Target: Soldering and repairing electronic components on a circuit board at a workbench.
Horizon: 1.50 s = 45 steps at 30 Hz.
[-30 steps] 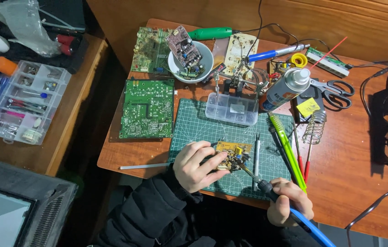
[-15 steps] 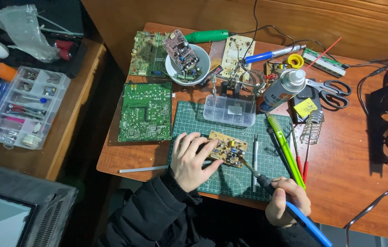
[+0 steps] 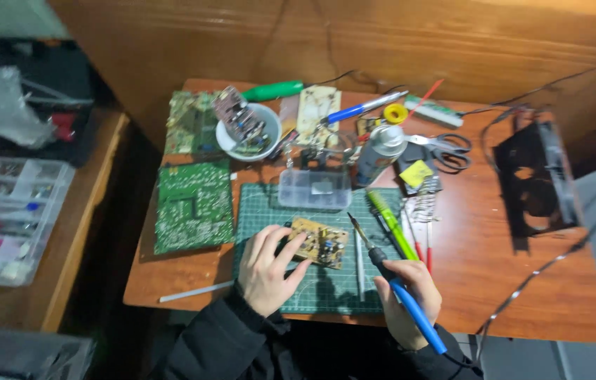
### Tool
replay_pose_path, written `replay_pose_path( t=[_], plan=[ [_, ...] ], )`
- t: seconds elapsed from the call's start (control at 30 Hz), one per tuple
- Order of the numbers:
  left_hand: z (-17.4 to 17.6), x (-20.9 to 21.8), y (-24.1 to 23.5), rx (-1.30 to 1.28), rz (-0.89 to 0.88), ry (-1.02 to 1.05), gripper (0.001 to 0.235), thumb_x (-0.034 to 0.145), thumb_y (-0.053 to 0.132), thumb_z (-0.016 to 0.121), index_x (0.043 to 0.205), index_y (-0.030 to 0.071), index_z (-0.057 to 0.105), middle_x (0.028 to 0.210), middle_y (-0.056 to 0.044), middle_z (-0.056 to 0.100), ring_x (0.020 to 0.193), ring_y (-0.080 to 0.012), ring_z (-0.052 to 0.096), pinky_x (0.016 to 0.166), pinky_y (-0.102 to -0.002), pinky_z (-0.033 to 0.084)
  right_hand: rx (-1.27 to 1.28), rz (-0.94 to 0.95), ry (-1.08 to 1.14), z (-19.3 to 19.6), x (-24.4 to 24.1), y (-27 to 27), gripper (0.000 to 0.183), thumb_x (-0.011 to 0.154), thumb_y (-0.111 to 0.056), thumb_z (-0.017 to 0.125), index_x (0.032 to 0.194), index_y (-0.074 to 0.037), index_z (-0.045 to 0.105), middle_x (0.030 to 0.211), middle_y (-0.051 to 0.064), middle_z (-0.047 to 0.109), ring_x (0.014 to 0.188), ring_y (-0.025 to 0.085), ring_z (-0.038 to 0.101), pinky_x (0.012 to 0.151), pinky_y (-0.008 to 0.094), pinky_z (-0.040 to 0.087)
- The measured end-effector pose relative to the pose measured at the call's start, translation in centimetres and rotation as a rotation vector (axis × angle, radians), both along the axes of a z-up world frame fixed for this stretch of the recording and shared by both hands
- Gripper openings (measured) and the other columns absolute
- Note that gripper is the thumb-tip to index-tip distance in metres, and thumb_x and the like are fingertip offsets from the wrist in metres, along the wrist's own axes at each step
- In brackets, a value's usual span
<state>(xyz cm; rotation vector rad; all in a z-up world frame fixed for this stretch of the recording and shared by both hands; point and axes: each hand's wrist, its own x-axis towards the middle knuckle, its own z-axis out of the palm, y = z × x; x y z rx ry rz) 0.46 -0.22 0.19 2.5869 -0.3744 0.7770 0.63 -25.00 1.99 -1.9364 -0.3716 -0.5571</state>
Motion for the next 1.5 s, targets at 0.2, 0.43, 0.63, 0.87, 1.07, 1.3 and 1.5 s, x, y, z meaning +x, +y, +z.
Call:
replay_pose_path(
  t=[0.2, 0.43, 0.63, 0.87, 1.07, 1.3, 1.5],
  plan=[
    [-0.4, 0.3, 0.0, -0.006, -0.031, -0.062, 0.034, 0.089, 0.030, 0.073, 0.117, 0.012, 0.068, 0.114, -0.010, 0.062, 0.112, -0.0284, 0.056, 0.097, -0.043, 0.050, 0.067, -0.237, -0.177, -0.3, -1.0, -1.7, 0.031, 0.094, -0.029, 0.062, 0.104, 0.001, 0.063, 0.096, 0.018, 0.063, 0.084, 0.024, 0.063, 0.078, 0.031, 0.053],
    [-0.1, 0.3, 0.0, -0.017, -0.072, -0.097, 0.034, 0.087, 0.027, 0.076, 0.115, 0.010, 0.069, 0.110, -0.010, 0.063, 0.109, -0.0289, 0.057, 0.093, -0.042, 0.052, 0.100, -0.450, -0.318, -0.2, -0.9, -1.7, 0.037, 0.095, -0.036, 0.062, 0.102, 0.001, 0.061, 0.092, 0.015, 0.057, 0.082, 0.024, 0.057, 0.073, 0.032, 0.047],
    [-0.7, 0.6, -0.2, -0.028, -0.078, -0.129, 0.028, 0.086, 0.025, 0.077, 0.108, 0.009, 0.071, 0.107, -0.009, 0.064, 0.107, -0.0280, 0.058, 0.092, -0.041, 0.053, -0.275, -0.396, -0.091, 1.1, 0.9, -1.7, 0.024, 0.098, -0.033, 0.063, 0.117, -0.020, 0.066, 0.110, 0.010, 0.059, 0.081, 0.032, 0.067, 0.065, 0.043, 0.051],
    [-2.3, 0.8, -0.2, -0.073, -0.037, -0.203, 0.025, 0.083, 0.035, 0.076, 0.103, 0.021, 0.073, 0.101, -0.001, 0.062, 0.106, -0.0260, 0.062, 0.088, -0.038, 0.052, -0.409, -0.551, 0.021, 2.1, 2.1, -0.3, 0.025, 0.101, -0.019, 0.061, 0.125, -0.025, 0.062, 0.108, 0.007, 0.060, 0.078, 0.049, 0.066, 0.076, 0.055, 0.055],
    [-2.4, 0.8, -0.1, -0.092, -0.060, -0.193, 0.025, 0.085, 0.034, 0.074, 0.105, 0.020, 0.072, 0.100, -0.002, 0.061, 0.106, -0.0271, 0.061, 0.087, -0.039, 0.052, -0.386, -0.523, 0.048, 1.5, 3.3, -1.1, 0.034, 0.105, -0.028, 0.049, 0.138, -0.023, 0.056, 0.109, 0.010, 0.058, 0.073, 0.047, 0.066, 0.073, 0.054, 0.054],
    [0.2, 0.2, 0.0, -0.070, -0.128, -0.105, 0.028, 0.088, 0.024, 0.076, 0.112, 0.010, 0.069, 0.109, -0.008, 0.063, 0.109, -0.0281, 0.057, 0.094, -0.041, 0.052, -0.275, -0.428, 0.018, 1.1, 4.1, -2.4, 0.050, 0.108, -0.034, 0.038, 0.143, 0.001, 0.050, 0.121, 0.023, 0.060, 0.105, 0.038, 0.062, 0.081, 0.044, 0.047],
    [0.1, 0.0, 0.0, -0.093, -0.113, -0.074, 0.027, 0.090, 0.025, 0.074, 0.113, 0.011, 0.069, 0.111, -0.008, 0.062, 0.111, -0.0291, 0.056, 0.098, -0.043, 0.050, 0.111, -0.238, 0.227, 0.0, 3.4, -3.1, 0.066, 0.099, -0.005, 0.048, 0.158, -0.002, 0.019, 0.147, 0.018, 0.047, 0.054, 0.014, 0.043, 0.049, 0.031, 0.042]
  ],
)
